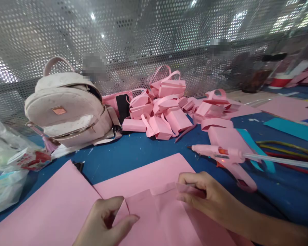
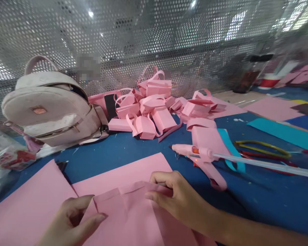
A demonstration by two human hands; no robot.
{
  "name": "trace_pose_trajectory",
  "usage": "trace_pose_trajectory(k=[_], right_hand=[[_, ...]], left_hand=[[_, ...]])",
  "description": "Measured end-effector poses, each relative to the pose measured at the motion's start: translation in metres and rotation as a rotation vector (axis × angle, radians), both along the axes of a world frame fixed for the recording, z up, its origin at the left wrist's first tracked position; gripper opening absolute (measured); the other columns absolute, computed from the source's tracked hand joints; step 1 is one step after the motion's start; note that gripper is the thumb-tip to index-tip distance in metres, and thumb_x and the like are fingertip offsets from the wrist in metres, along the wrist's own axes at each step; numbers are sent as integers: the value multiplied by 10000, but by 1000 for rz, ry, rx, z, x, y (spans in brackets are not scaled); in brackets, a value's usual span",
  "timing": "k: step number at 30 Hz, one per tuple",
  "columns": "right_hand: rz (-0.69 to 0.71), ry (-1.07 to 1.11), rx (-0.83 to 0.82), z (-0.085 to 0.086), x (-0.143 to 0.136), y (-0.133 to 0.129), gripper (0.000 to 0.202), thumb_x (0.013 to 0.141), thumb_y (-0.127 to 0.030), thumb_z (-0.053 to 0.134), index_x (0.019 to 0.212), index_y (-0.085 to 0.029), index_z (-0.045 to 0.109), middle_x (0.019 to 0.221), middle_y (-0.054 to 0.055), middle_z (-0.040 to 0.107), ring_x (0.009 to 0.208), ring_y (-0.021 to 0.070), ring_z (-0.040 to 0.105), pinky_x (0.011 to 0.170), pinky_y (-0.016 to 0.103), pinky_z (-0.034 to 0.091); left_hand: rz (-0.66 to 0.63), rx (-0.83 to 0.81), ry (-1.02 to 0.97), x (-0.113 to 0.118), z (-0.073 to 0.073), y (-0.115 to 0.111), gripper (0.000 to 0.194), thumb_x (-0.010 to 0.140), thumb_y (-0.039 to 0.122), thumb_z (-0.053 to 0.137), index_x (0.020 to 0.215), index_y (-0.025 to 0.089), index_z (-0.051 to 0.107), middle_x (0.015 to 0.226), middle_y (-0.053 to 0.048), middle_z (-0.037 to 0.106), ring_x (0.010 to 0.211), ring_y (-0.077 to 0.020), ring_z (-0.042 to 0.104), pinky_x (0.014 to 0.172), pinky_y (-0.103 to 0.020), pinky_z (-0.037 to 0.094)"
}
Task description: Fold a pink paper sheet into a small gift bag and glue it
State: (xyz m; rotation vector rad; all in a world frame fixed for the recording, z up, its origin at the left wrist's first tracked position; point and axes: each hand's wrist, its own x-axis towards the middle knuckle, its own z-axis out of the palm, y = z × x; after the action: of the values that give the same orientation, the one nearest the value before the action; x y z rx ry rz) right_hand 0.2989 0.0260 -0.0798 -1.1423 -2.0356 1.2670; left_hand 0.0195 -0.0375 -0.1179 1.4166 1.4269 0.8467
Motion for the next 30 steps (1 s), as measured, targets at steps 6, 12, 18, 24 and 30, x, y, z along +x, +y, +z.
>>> trace_pose_trajectory(k=[6,12,18,24,30], right_hand=[[-17,-59,3,0,-1,1,448,860,-342,622,618,-212,267,630,-70,198,562,95,235,517,263,187],[30,7,-45,-1,-1,0,440,872,-318,592,594,-214,268,583,-78,205,539,92,204,501,259,203],[-33,-28,17,-1,0,3,428,880,-386,586,609,-211,304,620,-62,252,553,99,272,505,262,212],[-28,-101,138,1,2,2,406,897,-348,529,603,-206,288,607,-57,246,544,101,301,519,261,244],[-245,-109,132,-10,7,-1,336,832,-537,625,785,-211,695,853,57,699,865,279,652,750,327,523]], left_hand=[[77,36,34,0,5,1,467,806,557,673,557,178,556,526,38,406,503,-98,398,481,-187,357],[84,55,13,3,10,-1,448,803,523,699,555,169,584,527,32,422,494,-91,385,472,-183,342],[125,26,-51,6,16,1,443,808,537,691,577,170,597,536,23,457,500,-103,431,472,-183,362],[154,32,-12,6,22,0,432,792,518,718,559,175,597,503,33,441,456,-92,415,425,-173,335],[208,40,-125,12,29,2,299,785,494,722,747,199,689,689,-20,645,685,-189,642,590,-210,519]])
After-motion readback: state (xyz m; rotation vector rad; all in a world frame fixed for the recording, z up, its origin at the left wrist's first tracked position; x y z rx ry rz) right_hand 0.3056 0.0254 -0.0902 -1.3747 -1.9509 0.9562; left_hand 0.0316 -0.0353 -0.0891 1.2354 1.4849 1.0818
